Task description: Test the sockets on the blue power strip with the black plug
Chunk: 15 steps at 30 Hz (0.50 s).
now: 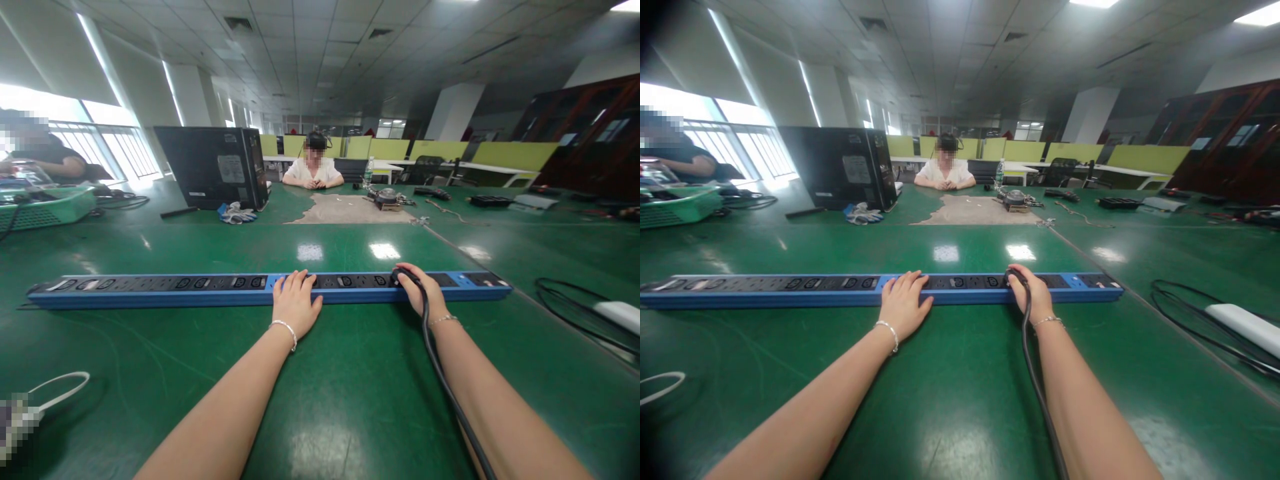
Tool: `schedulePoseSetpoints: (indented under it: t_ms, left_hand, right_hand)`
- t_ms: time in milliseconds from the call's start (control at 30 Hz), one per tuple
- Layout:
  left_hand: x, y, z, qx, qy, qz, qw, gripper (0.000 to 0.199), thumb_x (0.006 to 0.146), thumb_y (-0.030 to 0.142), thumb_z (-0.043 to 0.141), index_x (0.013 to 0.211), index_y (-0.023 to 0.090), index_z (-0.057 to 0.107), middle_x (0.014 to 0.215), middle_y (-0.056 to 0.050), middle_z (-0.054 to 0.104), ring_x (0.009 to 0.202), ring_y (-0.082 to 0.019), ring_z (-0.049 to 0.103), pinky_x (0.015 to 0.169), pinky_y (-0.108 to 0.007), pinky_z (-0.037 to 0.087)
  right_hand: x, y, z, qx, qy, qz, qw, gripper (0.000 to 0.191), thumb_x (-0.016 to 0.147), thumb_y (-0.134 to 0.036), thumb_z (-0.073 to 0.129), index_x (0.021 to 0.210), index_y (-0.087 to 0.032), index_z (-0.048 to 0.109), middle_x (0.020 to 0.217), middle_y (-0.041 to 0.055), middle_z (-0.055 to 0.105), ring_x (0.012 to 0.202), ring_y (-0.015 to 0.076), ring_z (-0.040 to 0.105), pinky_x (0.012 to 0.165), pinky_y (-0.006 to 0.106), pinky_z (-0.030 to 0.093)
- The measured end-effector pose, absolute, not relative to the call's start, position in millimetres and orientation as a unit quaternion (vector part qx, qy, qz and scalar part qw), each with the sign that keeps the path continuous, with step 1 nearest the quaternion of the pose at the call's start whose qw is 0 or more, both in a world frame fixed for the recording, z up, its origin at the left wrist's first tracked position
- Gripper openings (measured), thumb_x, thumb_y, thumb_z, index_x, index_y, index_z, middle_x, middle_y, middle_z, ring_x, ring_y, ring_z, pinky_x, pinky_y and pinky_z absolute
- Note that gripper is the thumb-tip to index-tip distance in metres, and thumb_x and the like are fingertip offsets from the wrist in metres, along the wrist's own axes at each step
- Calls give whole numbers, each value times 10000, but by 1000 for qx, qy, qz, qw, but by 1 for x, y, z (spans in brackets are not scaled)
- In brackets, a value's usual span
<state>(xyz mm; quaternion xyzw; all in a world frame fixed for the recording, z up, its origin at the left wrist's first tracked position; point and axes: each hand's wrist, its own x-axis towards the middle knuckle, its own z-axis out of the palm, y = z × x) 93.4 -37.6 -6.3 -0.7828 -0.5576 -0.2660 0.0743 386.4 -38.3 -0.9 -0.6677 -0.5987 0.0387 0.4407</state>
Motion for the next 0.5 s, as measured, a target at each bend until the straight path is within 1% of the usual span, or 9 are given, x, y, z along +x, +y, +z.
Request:
schedulePoseSetpoints:
  t_ms: [167, 367, 500]
  left_hand:
    - [93, -38, -6, -783, -558, -265, 75, 428, 820, 383, 486, 1222, 241, 517, 1342, -56, 501, 1262, -232, 394, 1071, -449, 204]
    - [93, -38, -6, -783, -559, -265, 70, 431, 821, 380, 484, 1227, 238, 514, 1346, -53, 499, 1263, -228, 392, 1072, -450, 199]
    - [93, -38, -6, -783, -560, -264, 67, 433, 823, 386, 477, 1228, 238, 515, 1347, -55, 497, 1266, -229, 386, 1071, -450, 195]
  right_hand:
    - [387, -39, -1, -664, -607, 41, 435, 315, 790, -402, 467, 1006, -248, 637, 873, 32, 691, 860, 225, 622, 833, 367, 457]
    - [387, -40, -1, -659, -617, 34, 429, 317, 797, -389, 464, 1019, -239, 633, 851, 32, 692, 838, 218, 626, 812, 353, 466]
    - [386, -41, 0, -656, -626, 20, 421, 316, 800, -379, 462, 1027, -240, 631, 877, 33, 692, 853, 214, 623, 808, 339, 466]
